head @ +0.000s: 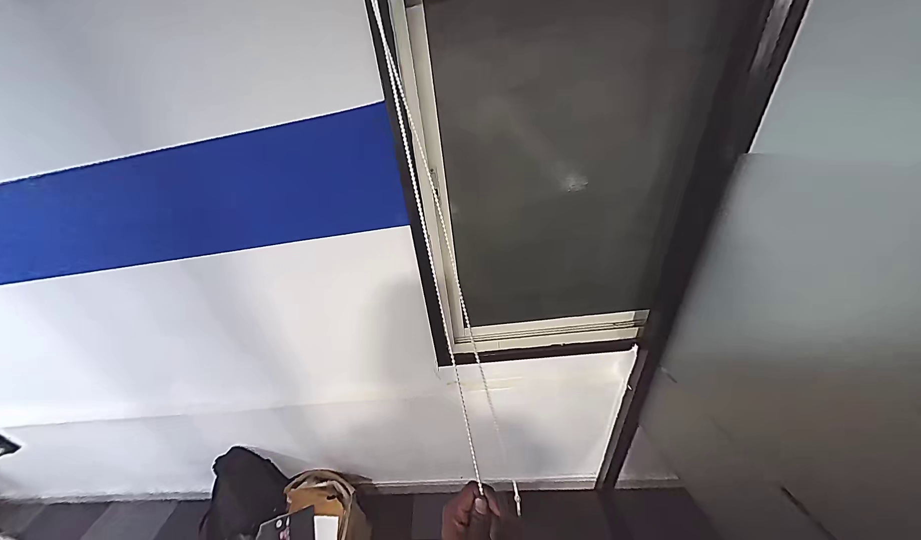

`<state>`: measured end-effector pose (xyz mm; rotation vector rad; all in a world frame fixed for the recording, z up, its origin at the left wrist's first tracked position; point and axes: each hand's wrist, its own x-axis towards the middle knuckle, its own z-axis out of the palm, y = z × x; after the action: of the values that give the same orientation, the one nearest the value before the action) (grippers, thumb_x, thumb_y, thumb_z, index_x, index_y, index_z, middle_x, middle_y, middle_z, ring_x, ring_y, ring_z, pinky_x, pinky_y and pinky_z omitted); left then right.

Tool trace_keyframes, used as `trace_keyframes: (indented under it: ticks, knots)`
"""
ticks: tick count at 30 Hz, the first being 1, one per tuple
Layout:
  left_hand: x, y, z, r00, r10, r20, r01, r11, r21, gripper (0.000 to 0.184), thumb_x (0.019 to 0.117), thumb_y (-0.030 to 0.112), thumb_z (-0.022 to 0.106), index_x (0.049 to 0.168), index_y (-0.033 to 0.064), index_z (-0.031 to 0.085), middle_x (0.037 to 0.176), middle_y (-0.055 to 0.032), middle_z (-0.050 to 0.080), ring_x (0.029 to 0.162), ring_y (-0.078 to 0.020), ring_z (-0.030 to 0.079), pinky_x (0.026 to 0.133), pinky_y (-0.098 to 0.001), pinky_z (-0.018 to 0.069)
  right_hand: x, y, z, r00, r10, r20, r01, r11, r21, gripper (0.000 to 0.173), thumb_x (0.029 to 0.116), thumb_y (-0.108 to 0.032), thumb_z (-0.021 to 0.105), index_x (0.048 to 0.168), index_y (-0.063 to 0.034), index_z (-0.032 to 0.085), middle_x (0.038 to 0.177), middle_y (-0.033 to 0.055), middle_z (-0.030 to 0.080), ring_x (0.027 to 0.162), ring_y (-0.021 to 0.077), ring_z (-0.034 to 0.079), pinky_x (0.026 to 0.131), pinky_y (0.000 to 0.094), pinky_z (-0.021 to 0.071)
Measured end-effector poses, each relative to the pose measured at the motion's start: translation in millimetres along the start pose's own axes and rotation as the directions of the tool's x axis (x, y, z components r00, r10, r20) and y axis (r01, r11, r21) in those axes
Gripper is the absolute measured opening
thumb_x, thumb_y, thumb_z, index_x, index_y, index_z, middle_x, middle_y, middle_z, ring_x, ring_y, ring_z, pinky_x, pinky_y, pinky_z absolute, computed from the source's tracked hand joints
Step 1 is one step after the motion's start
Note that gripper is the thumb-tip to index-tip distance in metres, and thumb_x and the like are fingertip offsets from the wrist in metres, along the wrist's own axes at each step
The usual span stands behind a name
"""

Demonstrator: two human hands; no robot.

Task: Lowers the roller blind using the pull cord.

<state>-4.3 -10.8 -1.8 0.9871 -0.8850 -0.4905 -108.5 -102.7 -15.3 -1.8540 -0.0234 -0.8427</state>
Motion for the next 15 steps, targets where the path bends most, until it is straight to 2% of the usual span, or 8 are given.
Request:
trace_keyframes:
  ticks: [1, 2, 5, 6, 8, 10, 15]
  knots:
    - [-0.9, -1.0, -1.6, 1.0, 0.006, 0.003, -0.006, 1.0, 0.0, 0.026, 0.1086, 0.033, 0.048, 0.1, 0.0197, 0.068, 0.068, 0.0146, 0.057, 0.058, 0.0061, 0.048, 0.055, -0.0146, 0.0427, -9.9, 34.2, 0.6, 0.994, -0.105, 0.013, 0.103, 0.989, 0.111, 0.028, 0.1035, -0.005, 0.047, 0.103, 0.0141, 0.068, 0.106, 0.0236, 0.072, 0.103, 0.0221, 0.071, 0.097, 0.0339, 0.0564]
    - [-1.0, -1.4, -3.1, 1.0, 0.021, 0.009, -0.021, 1.0, 0.017, 0.026, 0.1086, 0.034, 0.048, 0.1, 0.0192, 0.068, 0.069, 0.0141, 0.057, 0.058, 0.0061, 0.048, 0.056, -0.0141, 0.0423, -14.6, 49.3, 0.2, 0.992, -0.126, 0.009, 0.124, 0.981, 0.15, 0.033, 0.1072, -0.014, 0.045, 0.108, 0.0089, 0.069, 0.113, 0.0188, 0.072, 0.11, 0.0182, 0.068, 0.099, 0.0347, 0.0555]
    - [1.1, -3.8, -7.8, 0.998, 0.063, 0.006, -0.063, 0.996, 0.07, 0.028, 0.1079, 0.037, 0.049, 0.098, 0.0187, 0.067, 0.069, 0.015, 0.055, 0.058, 0.0081, 0.046, 0.054, -0.0115, 0.0393, -10.5, 40.8, -5.3, 0.993, -0.077, -0.091, 0.089, 0.985, 0.148, 0.035, 0.1105, -0.03, 0.044, 0.119, -0.005, 0.068, 0.122, 0.0019, 0.071, 0.115, 0.0053, 0.064, 0.1, 0.0287, 0.0542]
    - [1.4, -6.5, -10.2, 0.997, 0.076, 0.01, -0.077, 0.993, 0.085, 0.029, 0.1078, 0.038, 0.049, 0.098, 0.0185, 0.067, 0.069, 0.015, 0.055, 0.058, 0.0083, 0.045, 0.054, -0.0112, 0.0386, -6.7, 37.9, -6.6, 0.99, -0.074, -0.119, 0.092, 0.984, 0.151, 0.035, 0.1105, -0.031, 0.044, 0.123, -0.0066, 0.067, 0.124, 0.0004, 0.07, 0.116, 0.0047, 0.064, 0.101, 0.0281, 0.0535]
    - [0.5, -15.0, -14.9, 0.995, 0.092, 0.031, -0.095, 0.988, 0.121, 0.03, 0.1081, 0.037, 0.048, 0.095, 0.0173, 0.067, 0.069, 0.014, 0.055, 0.058, 0.0079, 0.046, 0.055, -0.0114, 0.0394, 4.2, 35.9, -7.2, 0.983, -0.105, -0.151, 0.134, 0.972, 0.194, 0.036, 0.1104, -0.033, 0.045, 0.127, -0.0091, 0.066, 0.127, 0.0024, 0.069, 0.117, 0.0097, 0.065, 0.102, 0.0315, 0.0544]
    - [-2.9, -26.5, -16.8, 0.996, 0.078, 0.048, -0.084, 0.987, 0.138, 0.029, 0.1088, 0.032, 0.048, 0.093, 0.0158, 0.065, 0.069, 0.0138, 0.055, 0.059, 0.0075, 0.047, 0.057, -0.0127, 0.0405, 13.9, 30.2, -7.5, 0.987, -0.11, -0.12, 0.138, 0.956, 0.257, 0.038, 0.1104, -0.033, 0.045, 0.132, -0.009, 0.064, 0.129, 0.0048, 0.068, 0.116, 0.0126, 0.065, 0.102, 0.0337, 0.0549]
    - [-9.3, -42.1, -13.2, 0.997, 0.054, 0.05, -0.063, 0.98, 0.189, 0.027, 0.1071, 0.018, 0.05, 0.092, 0.0066, 0.069, 0.072, 0.011, 0.062, 0.064, 0.0069, 0.053, 0.062, -0.0153, 0.0472, 28.2, 14.3, -5.9, 0.998, -0.051, -0.035, 0.059, 0.95, 0.307, 0.039, 0.1107, -0.025, 0.044, 0.132, 0.0033, 0.06, 0.121, 0.0104, 0.072, 0.107, 0.0124, 0.068, 0.094, 0.031, 0.0573]
